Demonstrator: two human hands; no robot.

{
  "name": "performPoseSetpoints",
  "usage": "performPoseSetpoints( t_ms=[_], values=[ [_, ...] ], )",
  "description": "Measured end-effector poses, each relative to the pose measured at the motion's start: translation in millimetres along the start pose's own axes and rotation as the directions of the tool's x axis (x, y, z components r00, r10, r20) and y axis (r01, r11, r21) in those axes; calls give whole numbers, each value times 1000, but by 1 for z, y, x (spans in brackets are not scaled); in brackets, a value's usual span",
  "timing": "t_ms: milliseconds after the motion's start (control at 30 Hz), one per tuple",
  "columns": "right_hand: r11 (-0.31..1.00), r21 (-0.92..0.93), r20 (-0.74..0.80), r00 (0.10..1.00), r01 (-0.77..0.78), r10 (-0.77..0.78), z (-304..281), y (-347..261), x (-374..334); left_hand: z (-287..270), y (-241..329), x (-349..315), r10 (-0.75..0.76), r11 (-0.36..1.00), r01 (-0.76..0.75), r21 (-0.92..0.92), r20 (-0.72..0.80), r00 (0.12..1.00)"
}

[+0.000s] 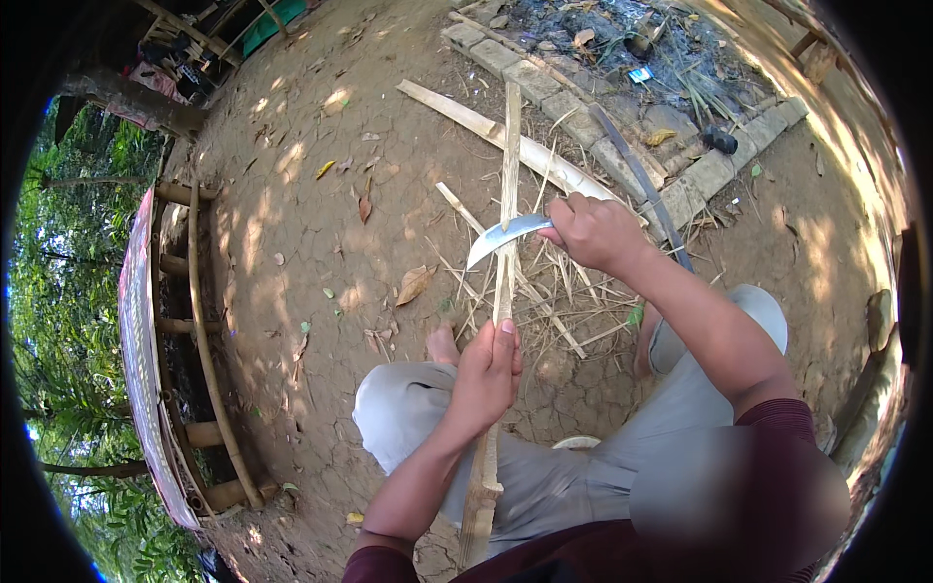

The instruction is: The person carves a strip of wood with a knife, removing thin layers of material and shaping the wood while sitting outdoors.

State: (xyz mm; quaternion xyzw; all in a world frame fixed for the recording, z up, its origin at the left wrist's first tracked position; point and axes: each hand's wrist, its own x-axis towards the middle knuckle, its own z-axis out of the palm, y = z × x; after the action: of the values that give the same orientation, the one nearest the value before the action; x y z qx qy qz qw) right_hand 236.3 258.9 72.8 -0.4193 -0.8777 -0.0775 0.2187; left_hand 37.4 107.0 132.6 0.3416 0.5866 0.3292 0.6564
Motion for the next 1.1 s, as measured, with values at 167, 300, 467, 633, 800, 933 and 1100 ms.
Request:
performPoseSetpoints(
  t_ms=[167,300,467,633,800,933,1100],
  values=[
    [995,-82,-21,998,-62,61,7,10,2,-19,-3,-22,-54,998,56,-21,91,994],
    [984,-124,-23,992,-129,127,6,24,-4,-21,-3,-39,-131,986,145,-84,154,979],
    [948,2,396,870,-319,292,-10,0,-4,-29,-4,-36,-231,955,257,-146,172,958],
    [885,83,783,579,-459,227,-73,-31,-40,-14,-5,-71,-506,834,543,-97,258,823],
    [869,203,827,555,-450,94,-93,-32,-102,41,-6,-124,-544,831,556,-26,176,821],
    [920,95,936,350,-380,48,-98,-30,-167,66,-47,-123,-541,557,400,728,-48,840],
    [862,100,938,335,-496,84,-58,-24,-281,143,-66,-116,-404,-134,23,991,-76,912]
  ],
)
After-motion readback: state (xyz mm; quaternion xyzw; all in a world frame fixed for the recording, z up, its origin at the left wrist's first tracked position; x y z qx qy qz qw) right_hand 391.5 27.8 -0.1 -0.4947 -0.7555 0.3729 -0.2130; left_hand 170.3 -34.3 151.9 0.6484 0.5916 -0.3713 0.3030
